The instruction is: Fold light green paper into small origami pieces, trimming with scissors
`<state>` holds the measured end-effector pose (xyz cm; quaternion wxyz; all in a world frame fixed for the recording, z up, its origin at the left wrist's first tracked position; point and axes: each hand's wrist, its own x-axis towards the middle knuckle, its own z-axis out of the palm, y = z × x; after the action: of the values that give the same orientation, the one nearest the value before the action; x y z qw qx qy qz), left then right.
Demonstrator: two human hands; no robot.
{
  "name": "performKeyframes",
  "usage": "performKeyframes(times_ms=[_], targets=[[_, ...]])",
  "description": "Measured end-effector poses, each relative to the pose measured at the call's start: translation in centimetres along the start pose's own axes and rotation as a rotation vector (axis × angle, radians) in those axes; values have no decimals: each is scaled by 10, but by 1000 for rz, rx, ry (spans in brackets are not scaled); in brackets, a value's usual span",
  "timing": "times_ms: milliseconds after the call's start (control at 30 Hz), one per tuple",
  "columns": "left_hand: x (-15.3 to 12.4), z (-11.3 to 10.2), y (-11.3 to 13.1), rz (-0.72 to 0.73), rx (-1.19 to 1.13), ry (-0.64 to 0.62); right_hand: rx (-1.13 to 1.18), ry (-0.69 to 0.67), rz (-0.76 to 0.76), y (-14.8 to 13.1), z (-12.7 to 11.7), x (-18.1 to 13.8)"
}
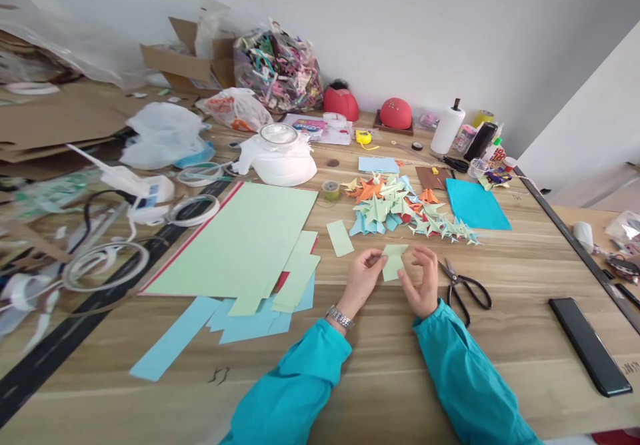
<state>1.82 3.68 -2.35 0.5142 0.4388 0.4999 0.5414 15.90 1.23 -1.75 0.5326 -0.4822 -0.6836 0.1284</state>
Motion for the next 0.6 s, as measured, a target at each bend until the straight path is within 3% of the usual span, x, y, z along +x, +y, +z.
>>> performKeyframes(times_ms=[133,267,467,600], targets=[[-1,0,0,6,-33,12,-45,-234,-73,-6,6,-2],[-3,1,5,-25,-58,-36,-11,-209,6,2,10,-1],[-3,3,13,-164,-398,-98,41,-177,46,4,6,1],[-4,3,16,-176,-369,-104,38,-188,68,-2,5,2]])
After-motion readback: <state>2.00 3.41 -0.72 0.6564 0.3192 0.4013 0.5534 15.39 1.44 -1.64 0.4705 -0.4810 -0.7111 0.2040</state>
